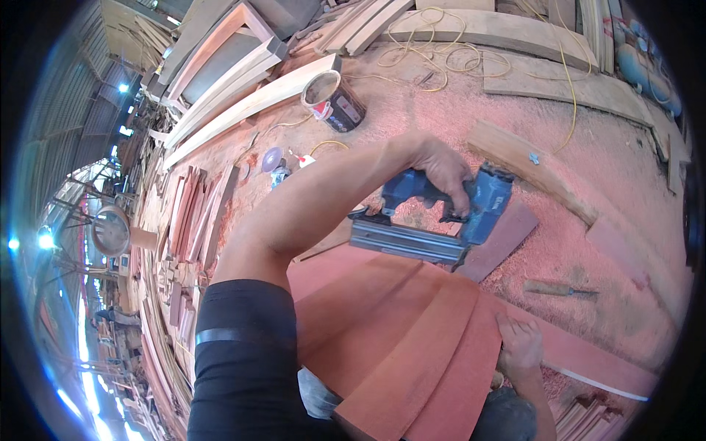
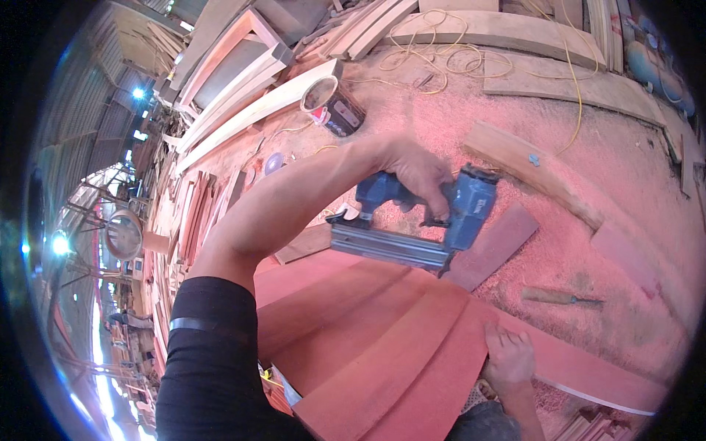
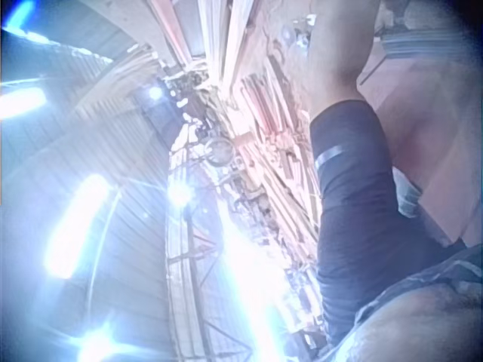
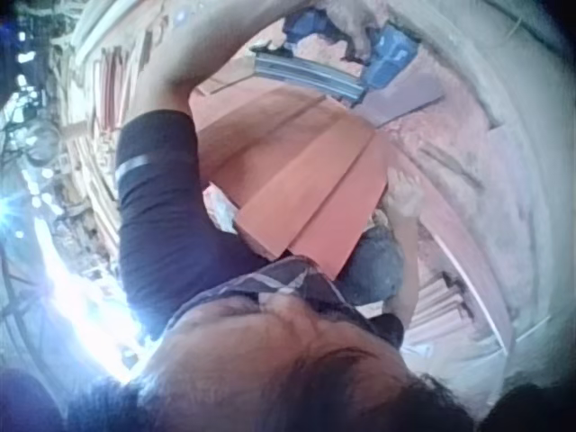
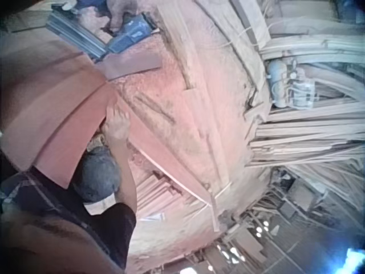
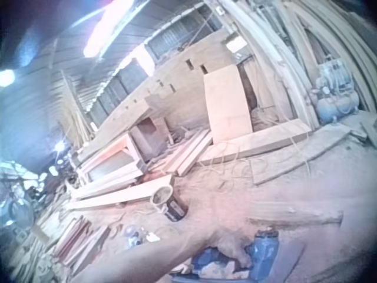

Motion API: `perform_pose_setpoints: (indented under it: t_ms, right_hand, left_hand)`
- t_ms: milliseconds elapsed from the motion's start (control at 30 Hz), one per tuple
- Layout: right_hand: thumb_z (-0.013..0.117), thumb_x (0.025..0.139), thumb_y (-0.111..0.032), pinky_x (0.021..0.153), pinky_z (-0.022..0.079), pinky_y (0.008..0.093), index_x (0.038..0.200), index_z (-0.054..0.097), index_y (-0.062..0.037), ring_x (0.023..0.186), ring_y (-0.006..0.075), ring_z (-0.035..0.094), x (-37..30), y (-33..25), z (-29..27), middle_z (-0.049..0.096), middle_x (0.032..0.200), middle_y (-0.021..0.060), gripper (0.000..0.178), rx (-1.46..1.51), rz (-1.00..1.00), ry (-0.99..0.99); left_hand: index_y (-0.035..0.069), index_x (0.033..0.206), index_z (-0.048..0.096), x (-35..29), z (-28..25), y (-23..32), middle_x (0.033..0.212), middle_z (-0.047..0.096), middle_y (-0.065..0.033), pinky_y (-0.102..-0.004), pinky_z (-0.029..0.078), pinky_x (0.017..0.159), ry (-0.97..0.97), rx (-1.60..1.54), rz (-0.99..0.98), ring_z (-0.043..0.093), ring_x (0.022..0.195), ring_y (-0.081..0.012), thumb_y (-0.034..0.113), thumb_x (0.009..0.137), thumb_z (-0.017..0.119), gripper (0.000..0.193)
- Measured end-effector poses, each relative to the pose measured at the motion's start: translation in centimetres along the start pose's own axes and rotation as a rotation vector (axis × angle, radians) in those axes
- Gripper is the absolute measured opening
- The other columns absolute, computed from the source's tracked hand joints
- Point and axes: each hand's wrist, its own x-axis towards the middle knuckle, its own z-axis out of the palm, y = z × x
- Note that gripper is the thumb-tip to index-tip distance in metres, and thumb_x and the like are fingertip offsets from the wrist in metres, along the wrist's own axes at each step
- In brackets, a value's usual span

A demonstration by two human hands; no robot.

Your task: The person assembles multiple reddish-pink wooden pieces into a fan-like structure using a nail gun and a hammer. They repeatedly align the pieces, fasten them with nails, and tap them into place.

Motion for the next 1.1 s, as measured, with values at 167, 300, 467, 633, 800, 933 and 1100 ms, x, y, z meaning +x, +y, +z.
perform_pose_setpoints:
  t_ms: [167, 300, 467, 633, 800, 933, 1100]
  right_hand:
    - [0.064, 0.086, -0.016, 0.083, 0.05, 0.0443, 0.127, 0.071, 0.0019, 0.093, 0.0307, 0.075, 0.1, -0.7, 0.1, 0.078, 0.112, 0.0188, 0.045, 0.018, 0.023, 0.018]
    - [0.064, 0.086, -0.016, 0.083, 0.05, 0.0442, 0.126, 0.071, 0.0012, 0.092, 0.0312, 0.074, 0.5, 0.1, 0.0, 0.078, 0.112, 0.0194, 0.044, 0.0, 0.022, 0.011]
    - [0.07, 0.085, -0.023, 0.08, 0.05, 0.0435, 0.123, 0.072, 0.0024, 0.088, 0.0325, 0.073, -0.1, 0.2, 0.1, 0.079, 0.108, 0.0199, 0.046, 0.003, -0.005, 0.058]
    - [0.068, 0.084, -0.018, 0.082, 0.05, 0.0434, 0.126, 0.071, 0.0008, 0.089, 0.0311, 0.073, -0.1, -0.1, -0.1, 0.078, 0.109, 0.0188, 0.046, -0.003, -0.002, 0.037]
    - [0.068, 0.084, -0.015, 0.083, 0.051, 0.0434, 0.125, 0.071, 0.0, 0.086, 0.0296, 0.074, -0.1, 0.0, 0.1, 0.079, 0.105, 0.0164, 0.044, -0.005, 0.007, 0.057]
    - [0.069, 0.085, -0.017, 0.086, 0.052, 0.043, 0.124, 0.071, -0.0006, 0.087, 0.0297, 0.075, -0.1, 0.2, 0.1, 0.078, 0.101, 0.0157, 0.042, -0.018, 0.009, 0.024]
    - [0.071, 0.086, -0.02, 0.091, 0.054, 0.0455, 0.12, 0.074, -0.0039, 0.088, 0.0323, 0.076, 0.5, -0.2, -0.2, 0.078, 0.095, 0.0126, 0.038, -0.035, -0.021, 0.172]
  left_hand:
    - [0.003, 0.11, 0.075, -0.2, 1.0, -3.3, 0.091, 0.075, -0.0044, -0.0321, 0.054, 0.057, -0.096, -0.082, -0.033, 0.068, 0.066, -0.0161, 0.039, 0.095, 0.08, 0.04]
    - [0.005, 0.116, 0.075, 0.4, 0.3, -4.4, 0.092, 0.074, -0.0024, -0.0319, 0.054, 0.06, -0.048, -0.073, -0.044, 0.066, 0.069, -0.0138, 0.04, 0.095, 0.08, 0.041]
    - [0.006, 0.116, 0.076, 1.0, 0.8, -4.6, 0.091, 0.073, -0.0014, -0.0318, 0.053, 0.061, -0.04, -0.091, -0.057, 0.064, 0.07, -0.0134, 0.042, 0.093, 0.082, 0.043]
    - [0.006, 0.115, 0.075, 0.3, 1.0, -3.6, 0.088, 0.072, -0.0016, -0.0324, 0.053, 0.061, -0.052, -0.067, -0.095, 0.064, 0.07, -0.0138, 0.041, 0.093, 0.08, 0.041]
    - [0.004, 0.113, 0.073, -4.6, 1.5, -0.2, 0.086, 0.07, -0.0021, -0.0348, 0.053, 0.06, 0.096, 0.135, -0.153, 0.065, 0.069, -0.0159, 0.039, 0.094, 0.076, 0.039]
    - [0.001, 0.121, 0.065, -15.2, 2.7, -0.9, 0.089, 0.072, -0.0146, -0.0447, 0.057, 0.072, 0.528, 0.287, -0.225, 0.072, 0.078, -0.0264, 0.03, 0.095, 0.074, 0.04]
    - [0.002, 0.13, 0.068, -32.3, 9.6, -6.2, 0.105, 0.078, -0.0175, -0.0443, 0.057, 0.089, 1.093, 0.452, -0.44, 0.073, 0.091, -0.0314, 0.013, 0.091, 0.074, 0.041]
